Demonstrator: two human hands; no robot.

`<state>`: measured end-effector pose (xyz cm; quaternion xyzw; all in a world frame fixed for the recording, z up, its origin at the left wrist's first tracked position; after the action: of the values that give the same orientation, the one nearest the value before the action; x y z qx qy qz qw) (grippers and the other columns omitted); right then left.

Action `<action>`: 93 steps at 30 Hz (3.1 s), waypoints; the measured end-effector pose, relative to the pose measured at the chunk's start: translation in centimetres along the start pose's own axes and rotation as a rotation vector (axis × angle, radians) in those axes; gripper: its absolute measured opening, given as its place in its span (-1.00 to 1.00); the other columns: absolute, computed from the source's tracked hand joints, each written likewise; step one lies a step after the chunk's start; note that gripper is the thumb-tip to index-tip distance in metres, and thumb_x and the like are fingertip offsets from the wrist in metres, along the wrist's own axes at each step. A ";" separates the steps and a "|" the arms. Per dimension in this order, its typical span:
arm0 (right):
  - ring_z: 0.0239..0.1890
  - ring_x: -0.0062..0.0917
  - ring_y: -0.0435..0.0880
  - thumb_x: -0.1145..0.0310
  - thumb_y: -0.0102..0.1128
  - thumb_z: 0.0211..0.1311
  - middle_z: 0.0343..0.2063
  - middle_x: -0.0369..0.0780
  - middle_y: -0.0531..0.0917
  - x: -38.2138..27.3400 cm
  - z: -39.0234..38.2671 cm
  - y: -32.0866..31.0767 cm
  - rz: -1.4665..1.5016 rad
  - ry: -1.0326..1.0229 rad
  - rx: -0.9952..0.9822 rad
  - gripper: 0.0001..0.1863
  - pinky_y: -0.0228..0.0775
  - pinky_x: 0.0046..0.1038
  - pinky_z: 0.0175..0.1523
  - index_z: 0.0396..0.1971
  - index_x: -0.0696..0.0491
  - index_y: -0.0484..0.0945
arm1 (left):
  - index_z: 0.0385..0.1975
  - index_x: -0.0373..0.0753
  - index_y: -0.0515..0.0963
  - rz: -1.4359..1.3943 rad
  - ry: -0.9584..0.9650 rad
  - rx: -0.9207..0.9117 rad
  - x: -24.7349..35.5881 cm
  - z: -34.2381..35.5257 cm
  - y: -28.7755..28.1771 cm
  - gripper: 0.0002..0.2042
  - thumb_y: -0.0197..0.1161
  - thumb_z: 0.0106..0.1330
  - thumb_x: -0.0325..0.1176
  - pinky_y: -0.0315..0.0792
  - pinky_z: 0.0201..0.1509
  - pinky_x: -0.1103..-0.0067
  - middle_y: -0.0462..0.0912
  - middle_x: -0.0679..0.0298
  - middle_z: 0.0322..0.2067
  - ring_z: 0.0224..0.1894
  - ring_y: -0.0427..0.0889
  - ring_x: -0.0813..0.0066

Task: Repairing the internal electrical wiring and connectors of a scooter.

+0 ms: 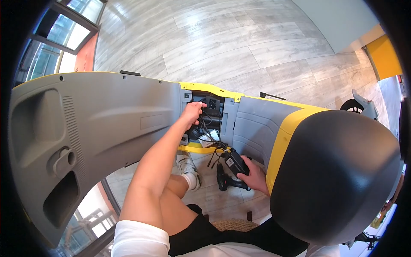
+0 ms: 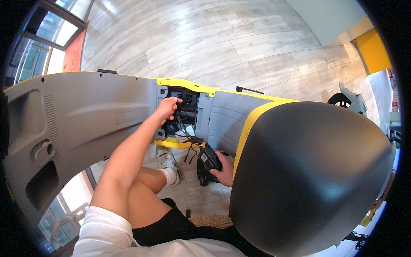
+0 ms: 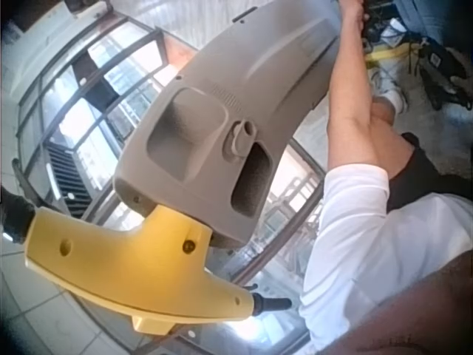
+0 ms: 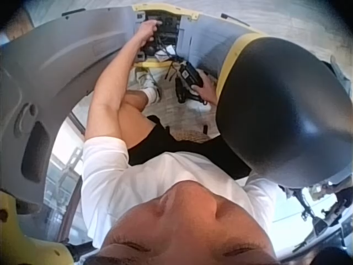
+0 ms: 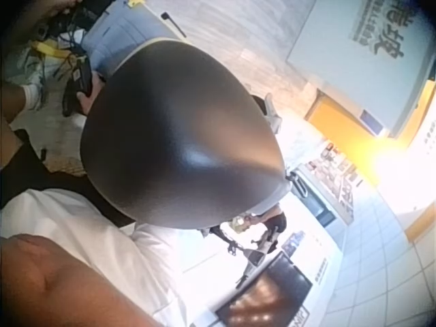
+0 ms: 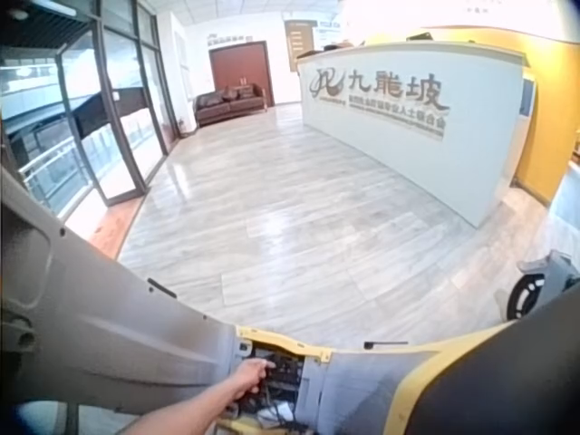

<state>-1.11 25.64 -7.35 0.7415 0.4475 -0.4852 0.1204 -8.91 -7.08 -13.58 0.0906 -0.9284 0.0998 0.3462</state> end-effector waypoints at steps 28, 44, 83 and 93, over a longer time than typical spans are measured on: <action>0.12 -0.32 0.61 0.44 0.37 0.11 0.08 -0.02 0.58 -0.6 -0.3 -0.1 0.000 -0.014 0.007 -0.22 0.42 -0.39 0.18 0.36 0.09 0.25 | -0.16 -0.09 0.51 -0.049 -0.034 -0.030 -0.2 0.1 -0.6 -0.79 -0.08 0.56 -0.21 0.13 -0.61 0.68 0.30 0.51 -0.53 -0.59 0.17 0.70; 0.07 -0.29 0.64 0.42 0.37 0.09 0.03 -0.04 0.61 -1.3 0.1 -0.2 0.015 0.039 -0.019 -0.25 0.43 -0.36 0.16 0.33 0.07 0.29 | -0.03 -0.19 0.56 0.033 0.092 0.084 -0.5 0.3 -1.0 -0.77 0.03 0.50 -0.25 0.35 -0.60 0.59 0.51 0.42 -0.45 -0.57 0.39 0.65; 0.06 -0.25 0.66 0.34 0.44 0.01 0.01 0.01 0.64 -0.8 1.1 -0.7 0.083 0.063 0.132 -0.23 0.43 -0.34 0.18 0.28 0.12 0.34 | 0.19 -0.28 0.46 0.122 0.284 0.034 -1.2 -0.3 -2.9 -0.64 -0.05 0.44 -0.59 0.53 -0.35 0.62 0.68 0.24 -0.10 -0.23 0.63 0.55; 0.10 -0.18 0.62 0.26 0.44 0.04 0.05 0.03 0.62 0.3 1.1 -0.6 0.044 0.110 0.104 -0.20 0.40 -0.29 0.21 0.32 0.08 0.31 | 0.15 -0.31 0.52 0.163 0.391 0.012 -1.2 -0.8 -1.8 -0.56 0.30 0.23 -0.64 0.50 -0.46 0.65 0.73 0.24 -0.14 -0.36 0.66 0.65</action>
<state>-2.24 25.52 -7.99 0.7819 0.4114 -0.4635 0.0675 -7.08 -8.45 -13.54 -0.0039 -0.8473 0.1484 0.5099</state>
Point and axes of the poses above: each hand's wrist, its own z-axis towards the middle knuckle, its own y-axis out of the palm, x = y × z, the point moved 6 cm from there along z, towards the middle knuckle
